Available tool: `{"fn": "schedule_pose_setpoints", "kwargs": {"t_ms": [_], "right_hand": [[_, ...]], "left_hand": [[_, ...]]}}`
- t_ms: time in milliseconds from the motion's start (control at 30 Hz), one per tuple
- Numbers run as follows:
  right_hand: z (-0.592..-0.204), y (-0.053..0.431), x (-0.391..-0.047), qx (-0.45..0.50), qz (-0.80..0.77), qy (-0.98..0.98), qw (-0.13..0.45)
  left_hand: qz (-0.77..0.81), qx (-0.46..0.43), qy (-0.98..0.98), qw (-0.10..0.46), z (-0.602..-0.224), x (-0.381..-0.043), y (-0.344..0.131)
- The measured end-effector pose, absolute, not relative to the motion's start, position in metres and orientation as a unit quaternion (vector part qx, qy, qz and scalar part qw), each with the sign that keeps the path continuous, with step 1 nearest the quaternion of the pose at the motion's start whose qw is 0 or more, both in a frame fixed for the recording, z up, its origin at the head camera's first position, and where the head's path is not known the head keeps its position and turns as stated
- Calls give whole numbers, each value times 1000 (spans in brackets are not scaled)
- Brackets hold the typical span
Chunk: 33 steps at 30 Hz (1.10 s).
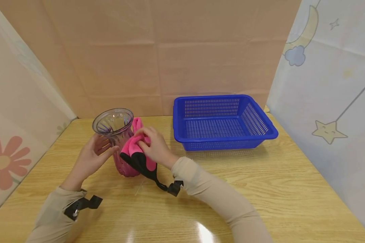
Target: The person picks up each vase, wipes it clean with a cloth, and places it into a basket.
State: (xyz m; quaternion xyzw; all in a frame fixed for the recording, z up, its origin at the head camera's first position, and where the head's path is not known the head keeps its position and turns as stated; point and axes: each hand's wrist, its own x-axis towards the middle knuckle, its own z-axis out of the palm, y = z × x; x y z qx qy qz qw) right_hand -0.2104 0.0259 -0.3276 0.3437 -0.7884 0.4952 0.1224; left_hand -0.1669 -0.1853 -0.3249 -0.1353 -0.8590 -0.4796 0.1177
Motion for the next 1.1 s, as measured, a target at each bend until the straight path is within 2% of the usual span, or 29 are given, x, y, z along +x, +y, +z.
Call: {"fn": "schedule_pose_setpoints", "kwargs": {"t_ms": [533, 1100], "right_hand": [[-339, 29, -207, 337, 457, -817, 103], [-345, 31, -209, 347, 463, -808, 110]], "left_hand": [[-490, -128, -855, 113, -324, -166, -185], [-491, -135, -853, 119, -325, -167, -185]]}}
